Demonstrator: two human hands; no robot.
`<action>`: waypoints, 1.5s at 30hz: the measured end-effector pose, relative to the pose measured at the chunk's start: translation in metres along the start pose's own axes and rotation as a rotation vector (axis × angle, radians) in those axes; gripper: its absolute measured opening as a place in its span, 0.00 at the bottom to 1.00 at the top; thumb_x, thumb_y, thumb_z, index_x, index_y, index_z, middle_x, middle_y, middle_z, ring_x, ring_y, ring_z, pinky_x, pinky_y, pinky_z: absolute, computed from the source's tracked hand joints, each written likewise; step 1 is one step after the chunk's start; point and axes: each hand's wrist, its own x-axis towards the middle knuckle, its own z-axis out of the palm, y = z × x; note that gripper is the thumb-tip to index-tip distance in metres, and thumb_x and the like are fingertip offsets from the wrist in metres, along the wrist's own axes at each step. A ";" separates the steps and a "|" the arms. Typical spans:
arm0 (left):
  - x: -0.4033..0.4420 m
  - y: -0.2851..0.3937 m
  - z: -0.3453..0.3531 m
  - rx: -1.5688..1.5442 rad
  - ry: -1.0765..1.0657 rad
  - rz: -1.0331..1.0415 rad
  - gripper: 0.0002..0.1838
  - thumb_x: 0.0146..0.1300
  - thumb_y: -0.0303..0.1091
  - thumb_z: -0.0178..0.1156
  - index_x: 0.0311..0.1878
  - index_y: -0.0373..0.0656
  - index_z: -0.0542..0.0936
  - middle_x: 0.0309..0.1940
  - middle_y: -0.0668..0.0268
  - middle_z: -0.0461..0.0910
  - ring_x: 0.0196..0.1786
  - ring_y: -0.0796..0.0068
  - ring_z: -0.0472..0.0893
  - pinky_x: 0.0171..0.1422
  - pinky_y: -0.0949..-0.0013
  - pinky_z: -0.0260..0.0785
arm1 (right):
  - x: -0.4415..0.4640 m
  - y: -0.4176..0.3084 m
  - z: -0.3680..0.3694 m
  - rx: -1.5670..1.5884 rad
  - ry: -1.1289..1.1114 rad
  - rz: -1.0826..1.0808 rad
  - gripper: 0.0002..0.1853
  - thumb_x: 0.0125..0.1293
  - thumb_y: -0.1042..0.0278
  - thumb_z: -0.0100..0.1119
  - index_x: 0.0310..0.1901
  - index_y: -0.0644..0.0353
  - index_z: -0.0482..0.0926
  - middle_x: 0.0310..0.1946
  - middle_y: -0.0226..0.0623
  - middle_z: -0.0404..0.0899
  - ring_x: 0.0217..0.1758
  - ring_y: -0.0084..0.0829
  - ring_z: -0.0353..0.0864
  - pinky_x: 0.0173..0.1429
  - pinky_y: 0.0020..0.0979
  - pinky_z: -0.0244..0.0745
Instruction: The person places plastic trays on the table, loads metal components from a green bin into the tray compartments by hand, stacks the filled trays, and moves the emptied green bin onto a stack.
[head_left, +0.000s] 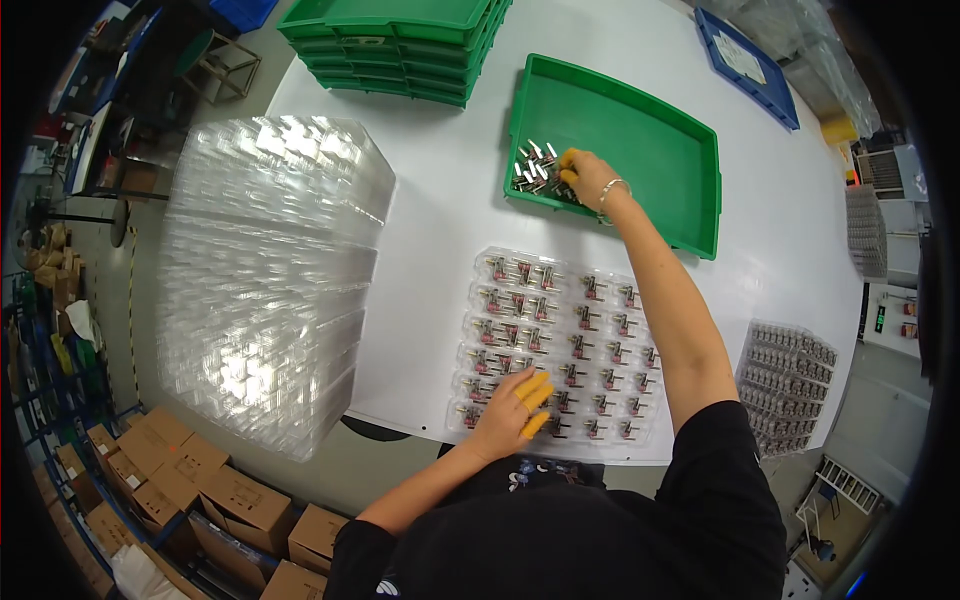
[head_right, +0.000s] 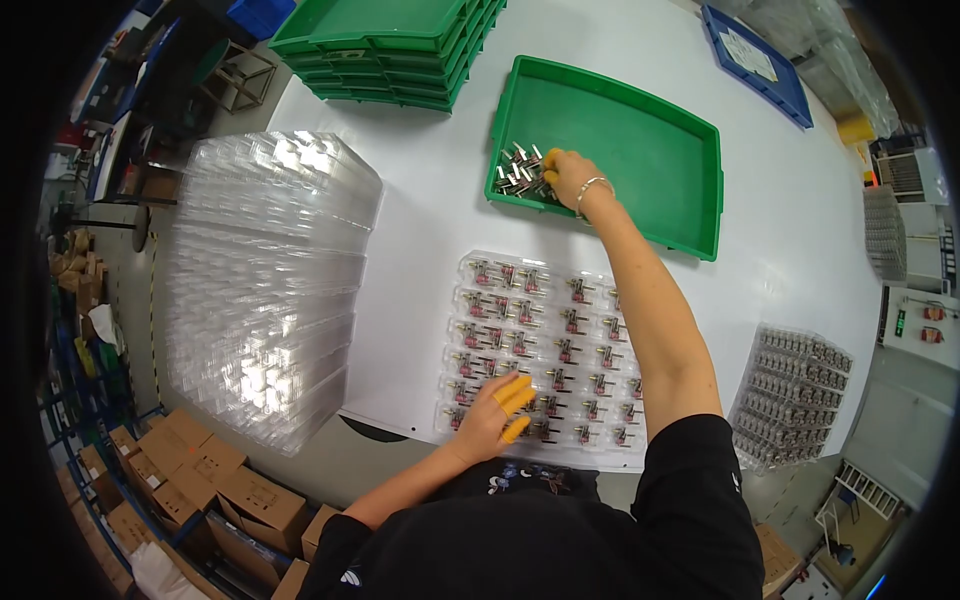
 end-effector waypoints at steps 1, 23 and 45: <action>0.008 0.001 -0.003 -0.001 0.002 -0.001 0.23 0.63 0.34 0.60 0.62 0.39 0.74 0.65 0.58 0.71 0.70 0.55 0.67 0.70 0.58 0.60 | -0.006 -0.002 -0.010 0.029 0.038 -0.017 0.10 0.67 0.63 0.55 0.47 0.53 0.79 0.44 0.38 0.79 0.43 0.38 0.81 0.50 0.38 0.76; 0.069 -0.052 -0.036 -2.146 0.328 -0.587 0.33 0.74 0.49 0.42 0.68 0.27 0.64 0.61 0.40 0.70 0.65 0.42 0.70 0.71 0.49 0.62 | 0.062 -0.020 0.018 0.016 0.293 -0.025 0.10 0.63 0.67 0.60 0.42 0.59 0.86 0.32 0.36 0.85 0.30 0.33 0.80 0.40 0.30 0.76; 0.020 -0.037 -0.026 -2.116 0.390 -0.736 0.35 0.74 0.50 0.40 0.69 0.26 0.61 0.62 0.39 0.69 0.65 0.40 0.70 0.71 0.47 0.61 | 0.009 -0.056 0.016 -0.123 -0.042 0.002 0.20 0.69 0.54 0.56 0.61 0.42 0.72 0.51 0.46 0.73 0.47 0.48 0.79 0.55 0.45 0.76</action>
